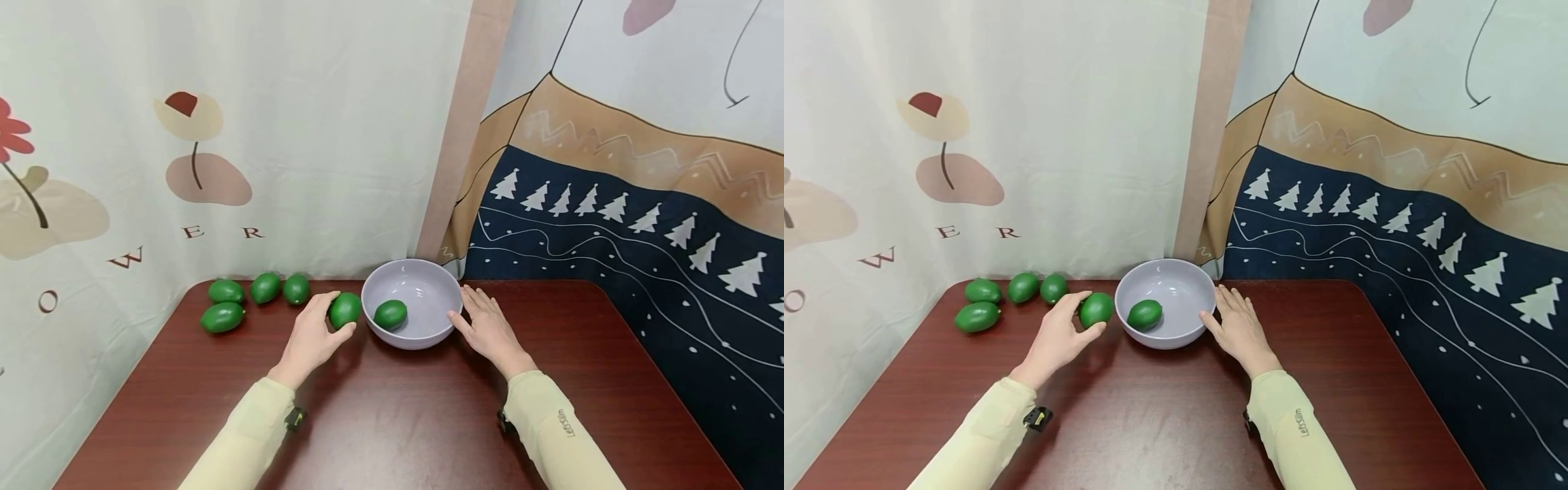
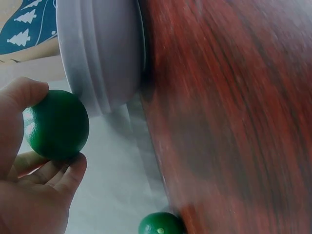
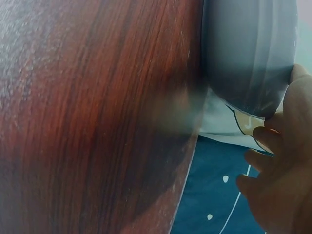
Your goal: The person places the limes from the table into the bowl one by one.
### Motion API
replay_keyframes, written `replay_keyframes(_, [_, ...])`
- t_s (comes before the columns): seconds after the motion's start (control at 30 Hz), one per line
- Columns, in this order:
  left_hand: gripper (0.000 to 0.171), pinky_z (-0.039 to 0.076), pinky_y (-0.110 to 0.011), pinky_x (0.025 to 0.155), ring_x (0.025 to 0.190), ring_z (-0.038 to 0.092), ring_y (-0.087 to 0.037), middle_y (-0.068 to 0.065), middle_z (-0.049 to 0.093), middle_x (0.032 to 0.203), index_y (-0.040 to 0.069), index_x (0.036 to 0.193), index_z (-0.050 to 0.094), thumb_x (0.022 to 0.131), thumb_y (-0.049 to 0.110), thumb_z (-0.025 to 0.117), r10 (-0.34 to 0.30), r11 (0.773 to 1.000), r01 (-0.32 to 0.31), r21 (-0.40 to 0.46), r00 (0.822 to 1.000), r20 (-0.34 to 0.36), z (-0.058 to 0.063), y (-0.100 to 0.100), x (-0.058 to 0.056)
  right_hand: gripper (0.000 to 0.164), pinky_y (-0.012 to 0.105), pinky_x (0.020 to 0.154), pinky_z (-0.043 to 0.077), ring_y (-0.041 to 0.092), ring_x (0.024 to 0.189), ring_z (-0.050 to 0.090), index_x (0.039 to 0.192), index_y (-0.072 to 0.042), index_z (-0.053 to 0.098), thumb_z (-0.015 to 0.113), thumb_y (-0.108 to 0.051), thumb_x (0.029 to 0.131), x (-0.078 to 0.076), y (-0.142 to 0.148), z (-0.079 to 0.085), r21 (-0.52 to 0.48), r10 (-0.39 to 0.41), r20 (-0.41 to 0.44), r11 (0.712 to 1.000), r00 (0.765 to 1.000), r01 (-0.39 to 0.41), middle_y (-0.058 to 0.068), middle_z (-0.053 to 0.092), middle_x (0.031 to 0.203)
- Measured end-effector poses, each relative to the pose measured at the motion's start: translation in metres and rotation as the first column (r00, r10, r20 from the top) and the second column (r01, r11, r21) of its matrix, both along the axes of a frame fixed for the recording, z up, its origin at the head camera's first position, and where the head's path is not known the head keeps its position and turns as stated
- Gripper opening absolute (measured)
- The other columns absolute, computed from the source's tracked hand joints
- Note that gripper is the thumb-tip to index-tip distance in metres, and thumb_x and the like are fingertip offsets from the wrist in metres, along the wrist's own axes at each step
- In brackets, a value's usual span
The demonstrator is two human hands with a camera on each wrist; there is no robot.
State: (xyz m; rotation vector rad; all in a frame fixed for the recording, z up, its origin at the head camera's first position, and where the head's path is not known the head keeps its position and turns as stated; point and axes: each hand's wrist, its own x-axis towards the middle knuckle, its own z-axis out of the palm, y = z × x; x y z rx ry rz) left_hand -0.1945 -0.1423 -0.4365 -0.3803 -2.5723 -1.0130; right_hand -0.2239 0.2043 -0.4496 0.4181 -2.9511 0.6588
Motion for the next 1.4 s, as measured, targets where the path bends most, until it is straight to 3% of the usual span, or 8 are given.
replay_keyframes(1.03, [0.061, 0.053, -0.044, 0.094, 0.106, 0.064, -0.029, -0.013, 0.063, 0.126, -0.001, 0.136, 0.059, 0.084, 0.021, 0.083, -0.041, 0.999, 0.042, 0.034, 0.999, -0.032, 0.009, 0.028, -0.001, 0.071, 0.059, 0.125, 0.016, 0.041, 0.156, 0.022, 0.160, -0.001, 0.033, 0.053, -0.043, 0.106, 0.000, 0.000, 0.001, 0.002, 0.002, 0.017, 1.000, 1.000, -0.002, 0.019, 0.034, 0.165])
replay_keyframes(1.4, [0.062, 0.053, -0.044, 0.096, 0.107, 0.065, -0.028, -0.012, 0.064, 0.124, 0.001, 0.138, 0.061, 0.083, 0.018, 0.084, -0.090, 0.995, 0.094, 0.047, 0.994, -0.068, 0.007, 0.041, -0.003, 0.072, 0.059, 0.125, 0.015, 0.040, 0.156, 0.020, 0.160, -0.001, 0.032, 0.052, -0.045, 0.106, 0.000, -0.001, 0.002, 0.010, -0.003, 0.030, 1.000, 1.000, 0.003, 0.018, 0.033, 0.166])
